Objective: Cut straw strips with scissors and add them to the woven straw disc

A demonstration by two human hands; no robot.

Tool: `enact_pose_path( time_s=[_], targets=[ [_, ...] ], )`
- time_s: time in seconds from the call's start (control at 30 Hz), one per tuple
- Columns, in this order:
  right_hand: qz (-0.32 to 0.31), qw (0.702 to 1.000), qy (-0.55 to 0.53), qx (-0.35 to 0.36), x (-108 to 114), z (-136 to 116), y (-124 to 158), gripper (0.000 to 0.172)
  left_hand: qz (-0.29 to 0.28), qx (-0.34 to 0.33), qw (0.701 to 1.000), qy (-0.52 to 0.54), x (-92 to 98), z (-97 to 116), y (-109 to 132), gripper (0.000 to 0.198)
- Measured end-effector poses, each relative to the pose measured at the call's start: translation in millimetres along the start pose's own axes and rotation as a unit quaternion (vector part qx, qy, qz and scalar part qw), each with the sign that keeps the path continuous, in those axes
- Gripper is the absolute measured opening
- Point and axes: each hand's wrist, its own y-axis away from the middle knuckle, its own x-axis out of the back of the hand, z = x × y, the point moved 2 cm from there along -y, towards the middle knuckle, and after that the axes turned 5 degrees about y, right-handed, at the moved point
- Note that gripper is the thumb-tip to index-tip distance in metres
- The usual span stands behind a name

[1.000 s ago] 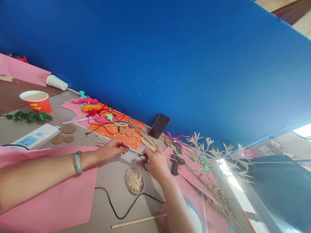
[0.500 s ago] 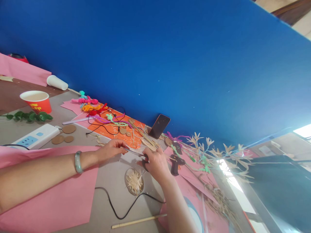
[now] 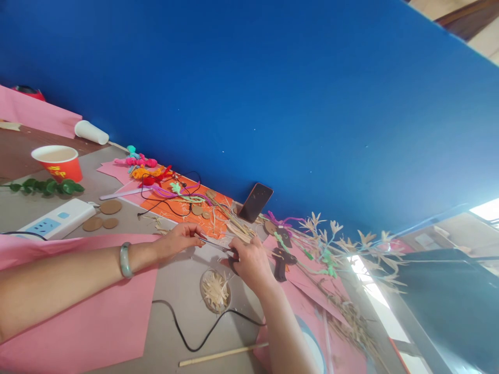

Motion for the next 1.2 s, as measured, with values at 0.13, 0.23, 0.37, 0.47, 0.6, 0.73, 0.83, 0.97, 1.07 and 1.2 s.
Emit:
enact_pose_path(
  time_s=[0.13, 0.23, 0.37, 0.47, 0.6, 0.73, 0.83, 0.97, 1.07, 1.2],
  targets=[
    [-0.002, 1.000, -0.002, 0.000, -1.7, 1.6, 0.4, 0.026, -0.001, -0.006, 1.000, 0.011, -0.8, 2.5, 0.5, 0.017],
    [-0.004, 1.000, 0.000, -0.002, -2.1, 1.9, 0.3, 0.027, 0.002, -0.005, 1.000, 0.026, -0.9, 3.3, 0.4, 0.019],
    [-0.005, 1.000, 0.002, -0.006, -1.2, 1.3, 0.3, 0.027, 0.012, -0.008, 1.000, 0.019, 0.6, 1.9, -0.1, 0.027],
    [-0.005, 1.000, -0.005, -0.009, -1.3, 1.1, 0.4, 0.026, 0.017, -0.021, 0.999, 0.019, 0.8, 2.5, 0.5, 0.029],
    [-0.012, 1.000, -0.014, -0.011, -2.2, 1.1, 0.3, 0.025, 0.015, -0.042, 0.999, 0.019, 0.4, 4.7, 0.8, 0.029],
    [-0.022, 0.999, -0.010, -0.022, -2.2, 0.8, -0.2, 0.026, 0.009, -0.055, 0.998, 0.022, 0.9, 5.4, -0.3, 0.029],
    [-0.027, 0.999, -0.013, -0.029, -1.6, 0.2, -0.9, 0.027, 0.002, -0.056, 0.998, 0.025, 1.3, 5.3, -0.7, 0.030],
    [-0.031, 0.999, -0.022, -0.033, -1.1, -0.6, -1.7, 0.026, 0.006, -0.058, 0.998, 0.026, 1.3, 6.0, 0.2, 0.031],
    [-0.031, 0.998, -0.037, -0.038, -1.8, 1.0, -2.1, 0.025, 0.020, -0.052, 0.998, 0.028, 1.4, 6.6, 0.7, 0.029],
    [-0.005, 0.990, -0.123, -0.062, -3.2, 3.8, -2.8, 0.026, 0.026, -0.056, 0.997, 0.039, 1.3, 7.1, 0.2, 0.030]
  ],
)
